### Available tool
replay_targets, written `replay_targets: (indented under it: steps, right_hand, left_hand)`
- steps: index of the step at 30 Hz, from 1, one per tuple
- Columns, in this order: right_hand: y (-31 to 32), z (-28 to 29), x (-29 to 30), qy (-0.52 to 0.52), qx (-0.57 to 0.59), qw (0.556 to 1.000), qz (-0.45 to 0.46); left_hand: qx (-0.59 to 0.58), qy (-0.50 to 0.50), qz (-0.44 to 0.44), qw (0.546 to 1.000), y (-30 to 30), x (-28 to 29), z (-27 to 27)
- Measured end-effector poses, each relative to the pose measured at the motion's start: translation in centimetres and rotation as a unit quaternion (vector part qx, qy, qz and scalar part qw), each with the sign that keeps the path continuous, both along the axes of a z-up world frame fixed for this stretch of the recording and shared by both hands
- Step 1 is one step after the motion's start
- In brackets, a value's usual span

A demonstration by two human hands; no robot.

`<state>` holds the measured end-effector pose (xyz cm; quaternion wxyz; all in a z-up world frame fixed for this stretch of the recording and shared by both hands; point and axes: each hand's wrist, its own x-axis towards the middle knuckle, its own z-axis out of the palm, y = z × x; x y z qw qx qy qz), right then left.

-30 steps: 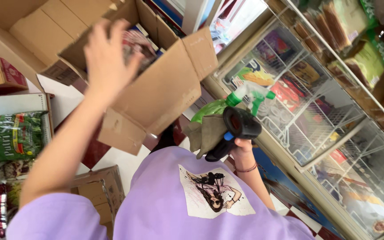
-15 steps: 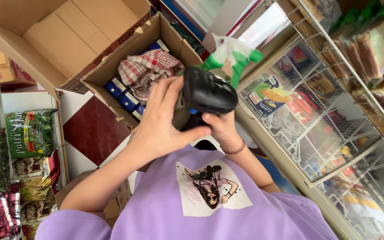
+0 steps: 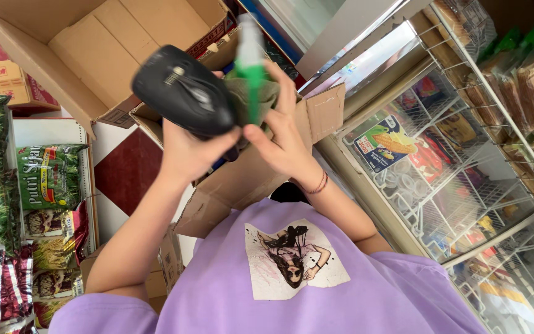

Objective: The person scans bags of snacks with a handheld scanner and places them onto shelves. They then use a spray bottle and a cloth to clean the glass lid of a freezer.

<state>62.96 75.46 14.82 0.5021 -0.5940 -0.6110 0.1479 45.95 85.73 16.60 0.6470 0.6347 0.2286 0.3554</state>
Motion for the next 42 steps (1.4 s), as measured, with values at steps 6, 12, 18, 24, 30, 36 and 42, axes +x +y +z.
replay_targets:
  steps: [6,12,18,24,30,36,42]
  right_hand:
    - [1.4,-0.7,0.4,-0.002,-0.030,0.999,0.019]
    - [3.5,-2.9,1.7,0.063,-0.016,0.997,0.052]
    - [3.8,-3.5,2.9,0.032,-0.029,0.996,0.079]
    - [2.3,-2.8,2.7,-0.032,-0.075,0.996,0.017]
    - [2.6,-2.6,2.7,0.051,-0.208,0.970,-0.114]
    - [2.9,-0.1,3.2,-0.015,-0.013,0.992,0.126]
    - [4.8,-3.6,4.5,0.232,0.026,0.962,0.145]
  left_hand:
    - [-0.140,-0.111,-0.004,0.984,2.5,-0.7,-2.5]
    - [-0.232,-0.105,-0.035,0.966,3.6,-0.9,-3.0]
    - [-0.150,-0.078,-0.011,0.986,3.2,0.1,-5.3]
    - [-0.007,0.005,0.022,1.000,3.3,-0.6,-5.4]
    - [0.063,0.169,-0.033,0.983,3.3,-0.9,-3.2]
    - [0.086,0.200,-0.062,0.974,3.3,-1.1,-3.5]
    - [0.116,0.313,-0.064,0.940,3.5,-0.9,-4.6]
